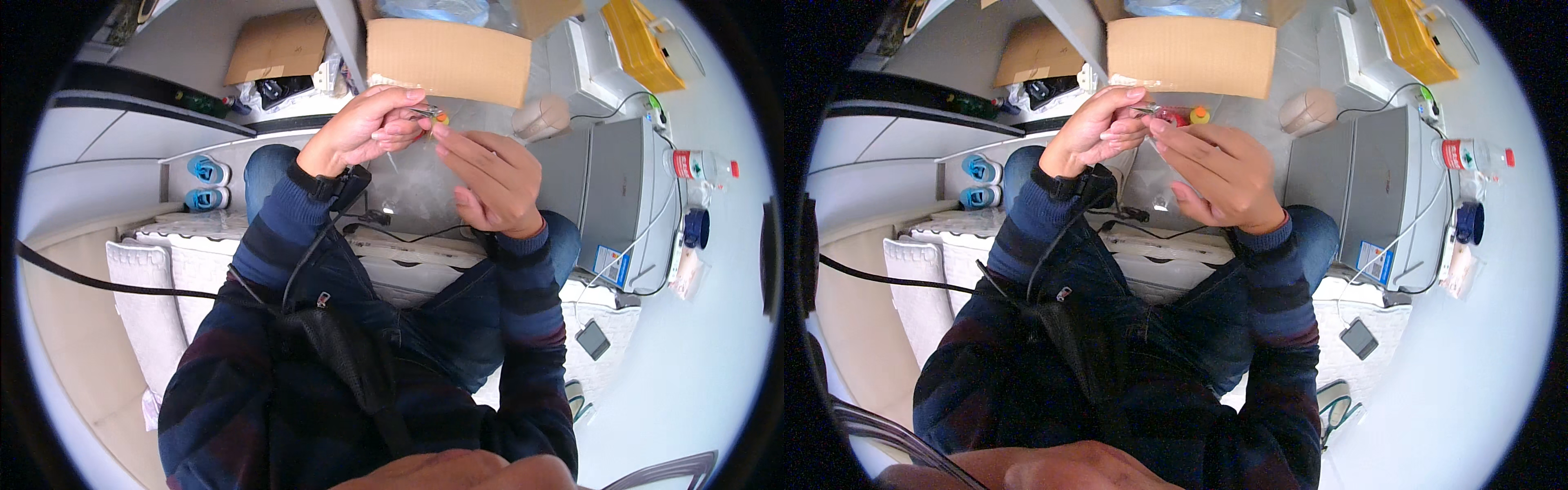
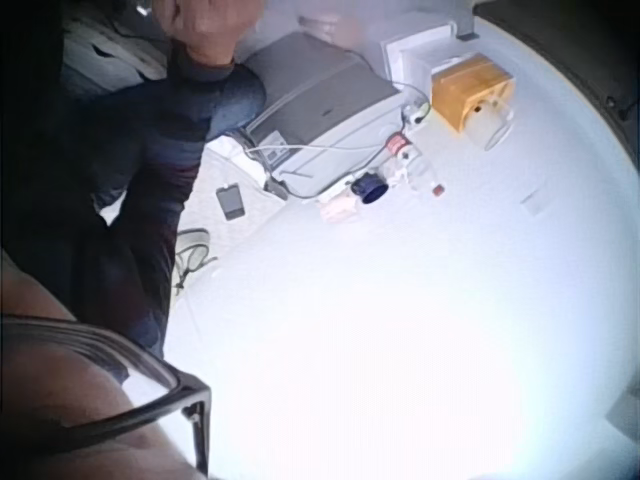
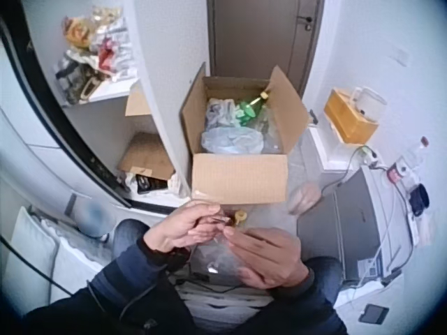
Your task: The person sits on a mattress and repeatedly picks up a small metallic component from a cardboard box. They hold and rotate the part between their fingers, occasionally placing it back into the box and picking it up again. No tools are used, and the final state of the component is not shown.
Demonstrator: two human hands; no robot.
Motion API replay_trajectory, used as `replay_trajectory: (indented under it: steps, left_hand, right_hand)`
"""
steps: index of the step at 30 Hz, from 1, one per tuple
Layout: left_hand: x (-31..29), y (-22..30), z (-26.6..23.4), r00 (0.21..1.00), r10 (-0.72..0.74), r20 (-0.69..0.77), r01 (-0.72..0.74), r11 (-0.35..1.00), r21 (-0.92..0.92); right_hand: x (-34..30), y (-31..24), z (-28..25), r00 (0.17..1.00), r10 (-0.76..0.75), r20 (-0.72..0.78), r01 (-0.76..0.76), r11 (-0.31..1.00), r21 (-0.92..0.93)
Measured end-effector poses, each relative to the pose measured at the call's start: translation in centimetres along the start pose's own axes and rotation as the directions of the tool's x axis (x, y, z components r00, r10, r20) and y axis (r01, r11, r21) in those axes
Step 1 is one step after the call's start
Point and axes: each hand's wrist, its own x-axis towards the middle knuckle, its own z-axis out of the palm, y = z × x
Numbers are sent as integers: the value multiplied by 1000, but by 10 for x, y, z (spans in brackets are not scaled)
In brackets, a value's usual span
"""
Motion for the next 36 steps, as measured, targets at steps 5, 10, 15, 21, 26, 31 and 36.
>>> replay_trajectory:
  steps: [5,10,15,21,26,31,36]
  left_hand:
    - [-10,10,-16,1000,-12,-14,12,1000,21]
    - [-17,12,-21,999,-20,-49,25,995,102]
    - [-16,10,-20,997,-46,-67,53,993,108]
    - [-15,9,-22,998,-50,-48,55,993,105]
    - [-14,12,-22,996,-88,-30,91,989,113]
    - [-16,15,-20,992,-116,-44,122,979,161]
    - [-18,20,-21,981,-171,-90,187,957,222]
  right_hand:
    - [8,3,14,998,-24,51,28,997,-66]
    - [8,3,20,997,-24,78,32,994,-101]
    - [7,1,18,993,-27,114,42,991,-128]
    - [6,0,17,992,-25,121,42,990,-134]
    - [5,0,17,994,-20,111,32,994,-108]
    - [3,0,17,993,-16,115,31,992,-124]
    - [1,2,19,993,-36,109,48,993,-109]
